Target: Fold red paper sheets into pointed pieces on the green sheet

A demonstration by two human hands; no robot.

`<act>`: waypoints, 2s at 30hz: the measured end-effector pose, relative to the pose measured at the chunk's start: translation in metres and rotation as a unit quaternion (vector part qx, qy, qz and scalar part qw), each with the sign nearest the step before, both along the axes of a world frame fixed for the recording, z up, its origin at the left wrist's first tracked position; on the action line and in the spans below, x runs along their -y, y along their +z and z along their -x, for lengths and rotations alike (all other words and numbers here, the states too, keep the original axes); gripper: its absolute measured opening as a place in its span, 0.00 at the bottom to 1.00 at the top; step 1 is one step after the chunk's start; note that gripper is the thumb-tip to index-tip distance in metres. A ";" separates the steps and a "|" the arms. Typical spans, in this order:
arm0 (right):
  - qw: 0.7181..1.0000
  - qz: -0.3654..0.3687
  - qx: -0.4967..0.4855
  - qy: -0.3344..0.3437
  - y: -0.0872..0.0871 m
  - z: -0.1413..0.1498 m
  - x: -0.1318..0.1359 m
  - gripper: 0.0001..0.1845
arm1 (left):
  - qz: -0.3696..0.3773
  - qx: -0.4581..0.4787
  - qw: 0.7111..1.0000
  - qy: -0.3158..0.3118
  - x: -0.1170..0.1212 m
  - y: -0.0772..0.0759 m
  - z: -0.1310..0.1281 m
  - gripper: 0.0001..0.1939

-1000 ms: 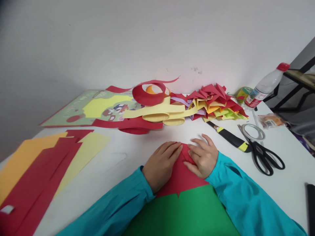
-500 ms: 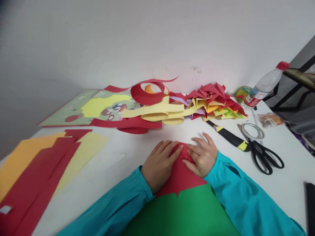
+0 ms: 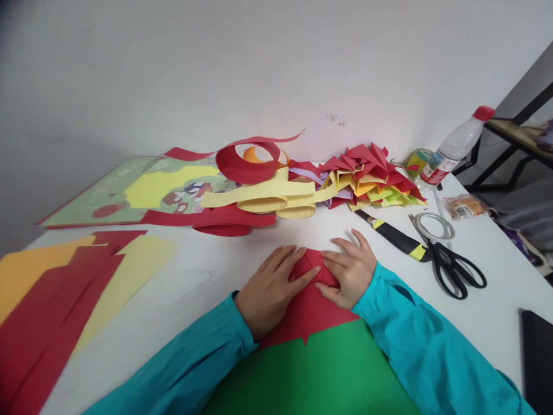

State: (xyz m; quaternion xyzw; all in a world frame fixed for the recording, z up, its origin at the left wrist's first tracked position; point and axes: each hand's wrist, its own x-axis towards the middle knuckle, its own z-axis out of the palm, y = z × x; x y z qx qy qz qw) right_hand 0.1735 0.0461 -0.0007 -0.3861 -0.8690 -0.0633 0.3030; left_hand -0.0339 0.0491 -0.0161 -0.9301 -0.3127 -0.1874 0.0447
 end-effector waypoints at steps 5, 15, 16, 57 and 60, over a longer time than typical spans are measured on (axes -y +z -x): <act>1.000 0.015 -0.005 -0.009 -0.002 0.000 -0.001 0.16 | 0.001 0.010 1.000 -0.004 0.001 -0.005 0.001 0.28; 1.000 0.024 0.011 -0.006 -0.004 -0.004 -0.001 0.17 | 0.013 0.023 1.000 -0.009 0.002 -0.014 0.003 0.30; 1.000 0.025 0.011 -0.005 -0.004 -0.004 -0.002 0.18 | 0.015 0.018 1.000 -0.007 0.002 -0.014 0.003 0.31; 0.999 0.005 0.000 -0.042 0.003 -0.005 -0.003 0.12 | 0.029 0.044 0.999 -0.006 0.000 -0.005 0.001 0.27; 0.999 0.005 0.001 -0.045 -0.002 -0.006 -0.007 0.16 | 0.020 0.051 0.998 -0.005 0.000 -0.007 0.000 0.27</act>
